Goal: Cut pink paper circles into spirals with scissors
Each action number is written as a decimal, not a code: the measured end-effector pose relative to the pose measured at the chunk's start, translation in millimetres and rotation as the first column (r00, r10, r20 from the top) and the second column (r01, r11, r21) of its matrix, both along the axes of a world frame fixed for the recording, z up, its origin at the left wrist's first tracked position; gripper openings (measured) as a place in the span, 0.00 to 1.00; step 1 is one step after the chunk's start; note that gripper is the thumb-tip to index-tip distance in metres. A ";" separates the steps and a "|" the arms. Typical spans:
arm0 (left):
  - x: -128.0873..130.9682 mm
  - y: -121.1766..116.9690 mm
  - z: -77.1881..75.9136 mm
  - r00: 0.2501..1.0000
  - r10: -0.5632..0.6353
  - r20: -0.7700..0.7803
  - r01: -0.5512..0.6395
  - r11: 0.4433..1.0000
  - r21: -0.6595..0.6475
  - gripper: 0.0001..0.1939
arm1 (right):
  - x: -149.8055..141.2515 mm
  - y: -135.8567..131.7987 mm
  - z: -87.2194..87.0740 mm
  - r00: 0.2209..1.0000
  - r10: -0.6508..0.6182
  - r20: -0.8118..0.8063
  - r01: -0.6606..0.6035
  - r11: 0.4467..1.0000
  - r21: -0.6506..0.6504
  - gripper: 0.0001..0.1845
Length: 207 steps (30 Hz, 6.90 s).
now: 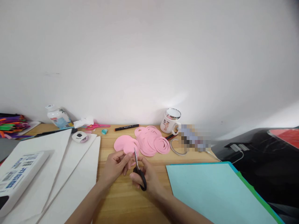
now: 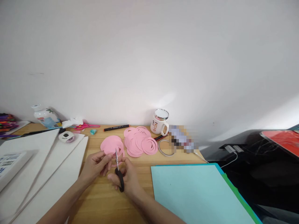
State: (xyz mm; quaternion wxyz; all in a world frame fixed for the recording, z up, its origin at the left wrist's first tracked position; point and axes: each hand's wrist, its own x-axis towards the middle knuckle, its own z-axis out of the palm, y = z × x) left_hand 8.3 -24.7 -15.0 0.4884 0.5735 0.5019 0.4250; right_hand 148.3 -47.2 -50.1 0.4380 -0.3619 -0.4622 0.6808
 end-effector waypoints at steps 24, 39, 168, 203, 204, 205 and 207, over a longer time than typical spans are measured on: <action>-3.5 0.3 5.9 0.998 -0.055 -0.005 0.055 0.998 -0.028 0.23 | 1.1 0.8 9.2 0.999 0.007 0.044 -0.007 1.000 0.015 0.25; -4.0 1.8 8.1 0.999 0.019 0.050 -0.020 1.000 0.018 0.21 | -0.5 -0.4 2.9 0.999 0.021 0.034 -0.020 1.000 -0.022 0.27; -10.3 18.6 -27.5 0.742 -0.139 -0.656 0.330 0.927 0.177 0.14 | 13.6 11.6 6.2 0.804 -0.462 0.374 0.327 0.870 0.370 0.10; -39.3 41.2 -43.3 0.756 0.298 -0.583 0.054 0.859 0.509 0.09 | 57.9 60.7 -4.6 0.557 -0.827 0.078 0.779 0.553 0.296 0.21; -39.6 41.2 -42.5 0.756 0.296 -0.584 0.054 0.861 0.506 0.10 | 57.2 59.5 -3.5 0.546 -0.834 0.080 0.780 0.542 0.313 0.21; -39.7 41.1 -41.7 0.756 0.295 -0.584 0.053 0.862 0.504 0.10 | 56.6 58.4 -2.6 0.537 -0.839 0.082 0.780 0.532 0.329 0.21; -39.7 40.9 -40.1 0.754 0.292 -0.588 0.055 0.864 0.500 0.10 | 56.3 57.3 -1.4 0.527 -0.846 0.084 0.779 0.520 0.351 0.20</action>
